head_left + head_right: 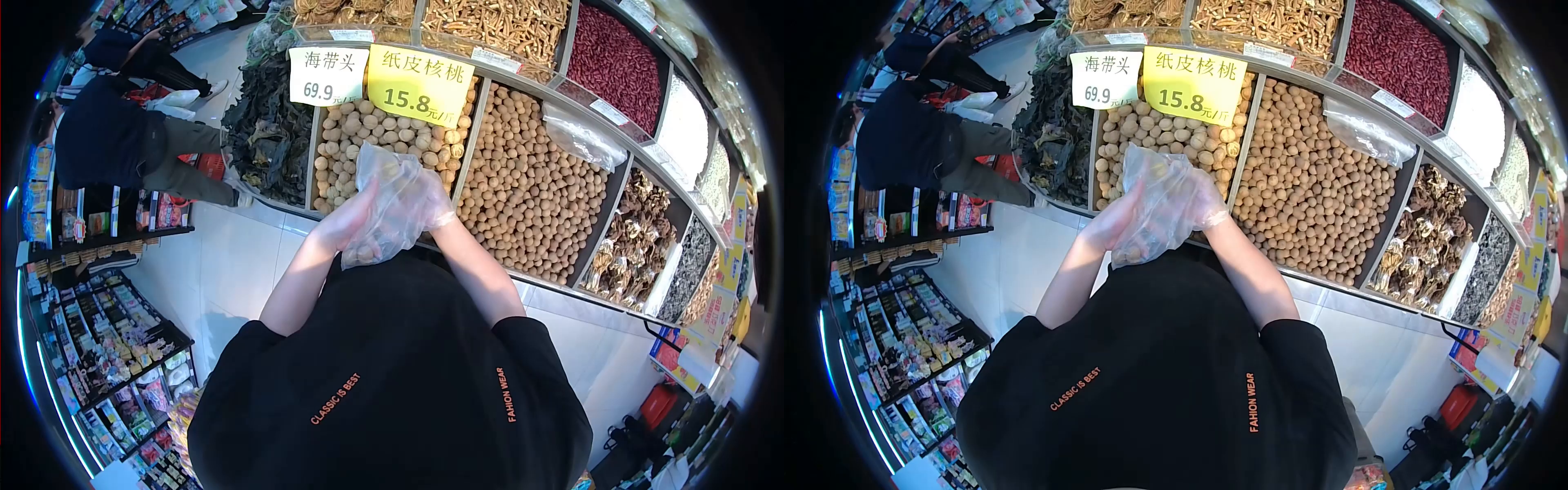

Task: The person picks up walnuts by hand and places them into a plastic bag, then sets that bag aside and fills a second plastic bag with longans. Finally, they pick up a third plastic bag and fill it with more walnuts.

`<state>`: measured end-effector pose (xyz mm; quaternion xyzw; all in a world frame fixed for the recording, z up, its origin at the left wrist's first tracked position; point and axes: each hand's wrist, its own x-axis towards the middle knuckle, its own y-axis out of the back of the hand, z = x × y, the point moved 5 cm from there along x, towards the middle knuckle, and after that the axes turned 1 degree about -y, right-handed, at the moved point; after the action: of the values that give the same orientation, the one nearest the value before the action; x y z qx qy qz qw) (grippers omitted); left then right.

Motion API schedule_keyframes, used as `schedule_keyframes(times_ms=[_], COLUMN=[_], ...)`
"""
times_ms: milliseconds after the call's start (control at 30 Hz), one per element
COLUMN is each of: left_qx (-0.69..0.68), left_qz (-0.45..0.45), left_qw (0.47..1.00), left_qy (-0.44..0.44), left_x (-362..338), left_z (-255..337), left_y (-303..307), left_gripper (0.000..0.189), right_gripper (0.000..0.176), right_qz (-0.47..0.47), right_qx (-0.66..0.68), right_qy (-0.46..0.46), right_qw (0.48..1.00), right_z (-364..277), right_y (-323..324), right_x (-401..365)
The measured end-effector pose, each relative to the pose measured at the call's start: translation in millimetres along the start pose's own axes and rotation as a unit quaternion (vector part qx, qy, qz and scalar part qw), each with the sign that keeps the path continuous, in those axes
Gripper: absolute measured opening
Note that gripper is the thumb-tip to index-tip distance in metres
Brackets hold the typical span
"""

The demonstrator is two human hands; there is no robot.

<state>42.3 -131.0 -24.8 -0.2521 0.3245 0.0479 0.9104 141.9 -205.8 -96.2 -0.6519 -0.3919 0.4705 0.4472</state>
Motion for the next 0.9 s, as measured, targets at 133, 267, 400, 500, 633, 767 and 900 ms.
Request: schedule_keyframes(times_ms=[133,267,400,500,633,767,900], left_qx=[-0.053,-0.114,-0.197,-0.177,-0.105,-0.087,-0.177], left_qz=[0.003,-0.042,-0.019,-0.043,-0.226,-0.099,-0.131], left_qw=[0.996,0.992,0.978,0.982,0.967,0.989,0.972], left_qy=[-0.068,0.027,0.059,0.04,0.06,0.072,0.079], left_x=[0,0,2,3,-16,-11,-11], left_z=[11,4,8,9,24,29,24], left_y=[7,25,39,49,52,69,82], left_gripper=[0.069,0.067,0.066,0.064,0.059,0.058,0.06], right_gripper=[0.039,0.038,0.039,0.04,0.045,0.054,0.049], right_qz=[0.007,0.029,0.029,0.033,-0.002,0.069,0.033], right_qx=[-0.008,0.001,-0.238,-0.473,-0.293,-0.867,-0.811], right_qy=[0.073,0.07,0.139,0.212,0.204,0.256,0.266], right_qw=[0.997,0.997,0.961,0.854,0.934,0.421,0.52], right_z=[6,10,5,10,29,34,46], right_y=[-3,8,6,-10,-11,-36,-28], right_x=[1,8,6,9,20,26,32])
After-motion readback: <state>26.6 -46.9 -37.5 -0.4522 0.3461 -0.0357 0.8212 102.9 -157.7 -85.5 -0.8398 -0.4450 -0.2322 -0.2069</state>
